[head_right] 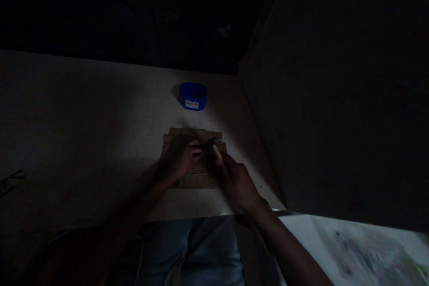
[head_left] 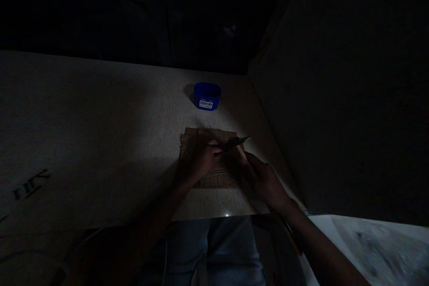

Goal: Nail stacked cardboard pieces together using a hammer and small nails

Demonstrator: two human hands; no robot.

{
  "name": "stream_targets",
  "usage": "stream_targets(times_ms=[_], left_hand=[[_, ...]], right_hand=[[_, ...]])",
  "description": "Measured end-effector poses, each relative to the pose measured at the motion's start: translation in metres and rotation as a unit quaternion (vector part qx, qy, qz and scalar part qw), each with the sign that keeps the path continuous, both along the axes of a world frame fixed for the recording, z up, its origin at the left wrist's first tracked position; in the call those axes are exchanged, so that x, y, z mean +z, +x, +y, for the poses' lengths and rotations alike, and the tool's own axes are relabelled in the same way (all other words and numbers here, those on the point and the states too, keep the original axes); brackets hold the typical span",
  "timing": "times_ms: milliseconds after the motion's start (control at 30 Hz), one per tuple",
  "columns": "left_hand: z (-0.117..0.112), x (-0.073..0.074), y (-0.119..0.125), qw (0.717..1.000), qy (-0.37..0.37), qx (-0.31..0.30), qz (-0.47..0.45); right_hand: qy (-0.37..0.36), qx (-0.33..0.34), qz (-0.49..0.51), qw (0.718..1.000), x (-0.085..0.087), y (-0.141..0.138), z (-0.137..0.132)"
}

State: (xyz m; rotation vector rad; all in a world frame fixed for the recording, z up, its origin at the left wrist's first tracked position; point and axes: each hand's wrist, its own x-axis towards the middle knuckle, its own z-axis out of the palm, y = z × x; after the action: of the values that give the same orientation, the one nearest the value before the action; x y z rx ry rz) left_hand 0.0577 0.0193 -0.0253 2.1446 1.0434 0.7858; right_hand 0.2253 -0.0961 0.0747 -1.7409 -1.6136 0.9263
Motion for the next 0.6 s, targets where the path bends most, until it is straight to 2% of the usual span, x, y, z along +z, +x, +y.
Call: stream_targets(times_ms=[100, 267, 433, 600], left_hand=[[0.0, 0.0011, -0.0002, 1.0, 0.005, -0.003, 0.0], [-0.0015, 0.0045, -0.0015, 1.0, -0.011, -0.005, -0.009], [-0.0015, 0.0049, -0.0016, 1.0, -0.003, -0.01, -0.011], [-0.0015, 0.0072, -0.0014, 1.0, -0.005, -0.013, -0.021]], right_hand=[[-0.023, 0.011, -0.007, 1.0, -0.0008, -0.0001, 0.0033], [0.006, -0.008, 0.014, 1.0, -0.0009, 0.0005, 0.0017], [-0.03, 0.013, 0.011, 0.999, -0.0024, -0.0007, 0.0026], [0.003, -0.013, 0.013, 1.0, -0.0036, 0.0007, 0.0023]])
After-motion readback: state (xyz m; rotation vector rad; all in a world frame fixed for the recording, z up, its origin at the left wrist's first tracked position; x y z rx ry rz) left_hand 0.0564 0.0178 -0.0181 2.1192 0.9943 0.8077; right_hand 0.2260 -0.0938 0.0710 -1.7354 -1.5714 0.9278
